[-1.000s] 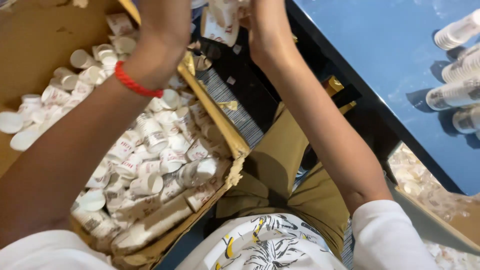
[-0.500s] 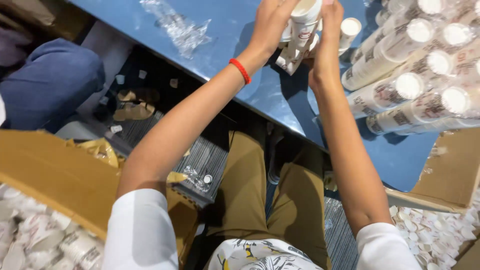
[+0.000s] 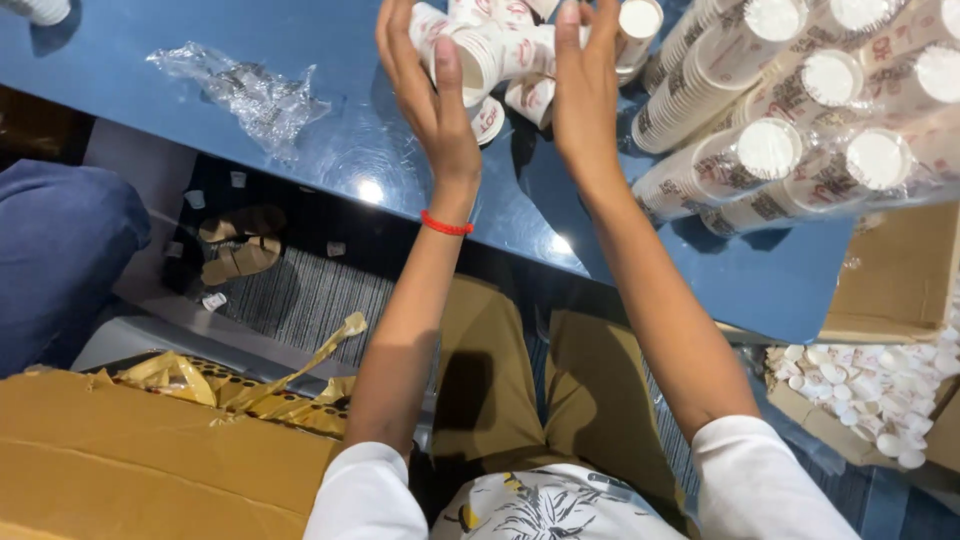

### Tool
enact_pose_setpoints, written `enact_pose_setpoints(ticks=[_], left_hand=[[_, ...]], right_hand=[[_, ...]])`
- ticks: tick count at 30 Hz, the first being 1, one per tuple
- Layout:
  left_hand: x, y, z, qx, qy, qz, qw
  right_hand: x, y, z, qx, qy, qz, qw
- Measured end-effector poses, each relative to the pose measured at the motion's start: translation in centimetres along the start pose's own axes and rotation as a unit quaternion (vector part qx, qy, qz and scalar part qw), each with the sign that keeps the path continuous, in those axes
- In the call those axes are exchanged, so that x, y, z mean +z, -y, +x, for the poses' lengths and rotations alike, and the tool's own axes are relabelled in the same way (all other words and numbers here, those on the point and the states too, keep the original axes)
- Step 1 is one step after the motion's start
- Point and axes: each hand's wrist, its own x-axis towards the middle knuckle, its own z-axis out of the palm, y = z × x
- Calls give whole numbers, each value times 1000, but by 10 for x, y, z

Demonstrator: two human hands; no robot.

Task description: The recorder is taking paper cups from a large box and stacking or packaging them for use.

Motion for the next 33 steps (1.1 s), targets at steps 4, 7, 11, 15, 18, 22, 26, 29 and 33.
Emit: enact_pose_setpoints(ticks=[4,7,11,15,18,22,26,29,33], left_hand=[[-4,-23,-11,22,7,85,996],[-6,-26,-22,-3,63,141,988],[-9,-31,-30,-2,88,190,978],[-5,-64,-41,46,50,221,973],[5,-85,-73,138,47,246,958],[49,-110,-110,178,221,130,950],[102,-98,-114,90,261,85,957],[119,-83,-109,36,263,69,962],[130,-72,-101,43,245,86,965]], right_hand=[[-9,20,-22,-85,-27,-97,991],[-35,58,-61,-141,-24,-109,984],[-64,71,-106,-170,-13,-122,978],[-107,60,-151,-271,-12,-212,939],[-136,34,-175,-270,-133,-213,930],[-176,49,-170,-133,-245,-225,934],[-221,-4,-142,-16,-207,-232,950],[-244,-45,-124,18,-88,-71,993],[-249,-40,-92,38,9,-18,999]])
